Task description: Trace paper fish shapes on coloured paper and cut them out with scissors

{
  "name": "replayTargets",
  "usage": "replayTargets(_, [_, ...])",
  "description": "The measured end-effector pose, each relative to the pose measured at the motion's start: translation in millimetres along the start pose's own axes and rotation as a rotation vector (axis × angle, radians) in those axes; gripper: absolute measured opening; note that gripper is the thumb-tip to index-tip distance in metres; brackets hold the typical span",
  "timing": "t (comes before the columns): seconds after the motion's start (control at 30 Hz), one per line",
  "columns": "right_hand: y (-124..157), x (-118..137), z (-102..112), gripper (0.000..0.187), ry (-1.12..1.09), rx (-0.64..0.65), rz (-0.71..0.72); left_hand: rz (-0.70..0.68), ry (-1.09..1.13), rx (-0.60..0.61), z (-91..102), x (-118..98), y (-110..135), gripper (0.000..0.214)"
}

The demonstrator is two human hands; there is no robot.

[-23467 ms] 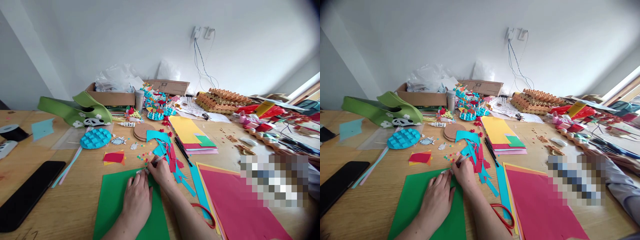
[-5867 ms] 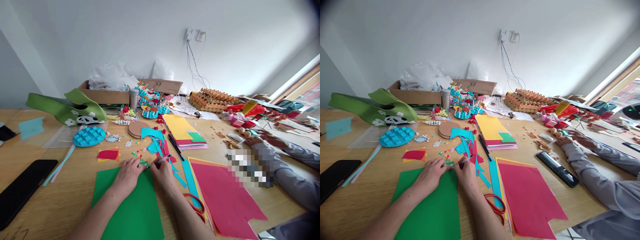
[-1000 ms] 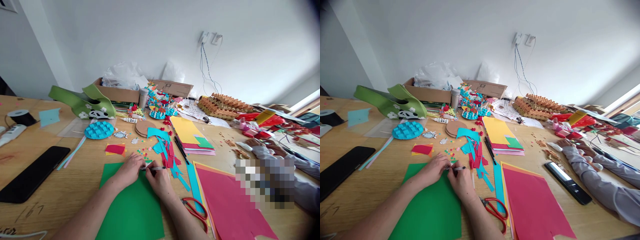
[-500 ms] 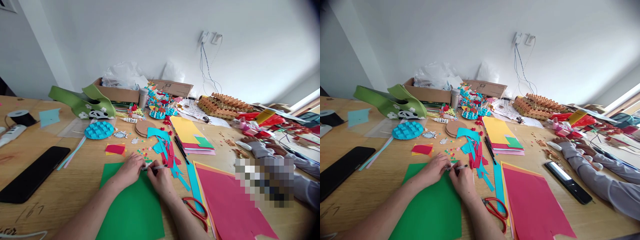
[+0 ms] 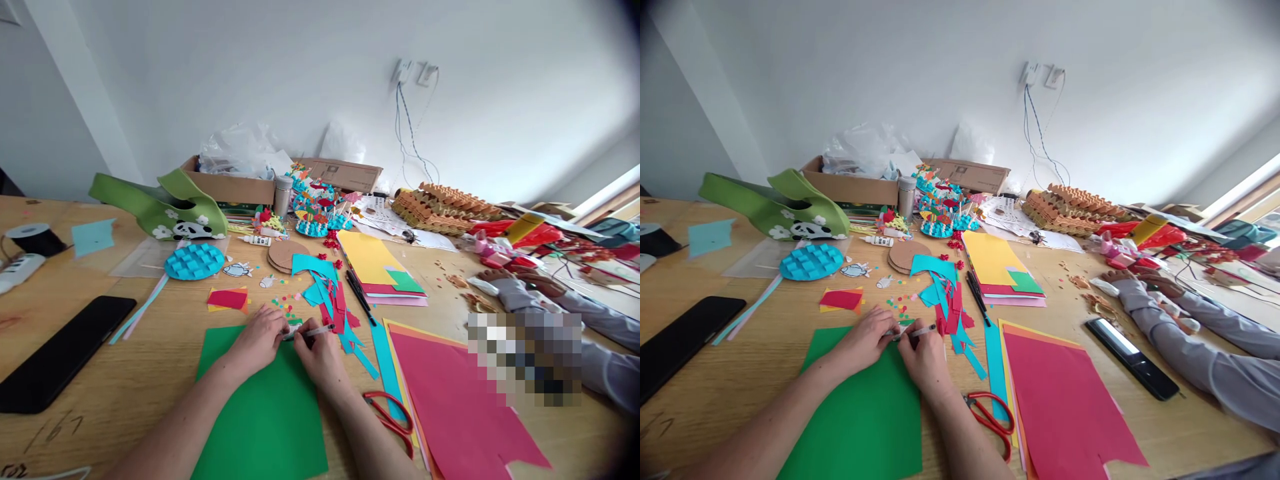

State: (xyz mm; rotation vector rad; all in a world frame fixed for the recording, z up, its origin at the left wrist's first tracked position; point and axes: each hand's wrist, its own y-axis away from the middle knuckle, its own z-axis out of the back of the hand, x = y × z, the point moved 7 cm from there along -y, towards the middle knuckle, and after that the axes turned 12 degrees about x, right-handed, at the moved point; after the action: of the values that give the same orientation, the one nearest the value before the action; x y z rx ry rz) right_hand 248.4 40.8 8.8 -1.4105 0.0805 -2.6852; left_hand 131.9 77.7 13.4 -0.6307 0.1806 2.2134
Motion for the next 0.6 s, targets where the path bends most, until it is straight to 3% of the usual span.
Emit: replayTargets(0.6, [0.9,2.3,5.3,0.009,-0.033,-0.04,-0.007,0.028,-0.002,0.024,3.9,-4.1,1.7,0.022])
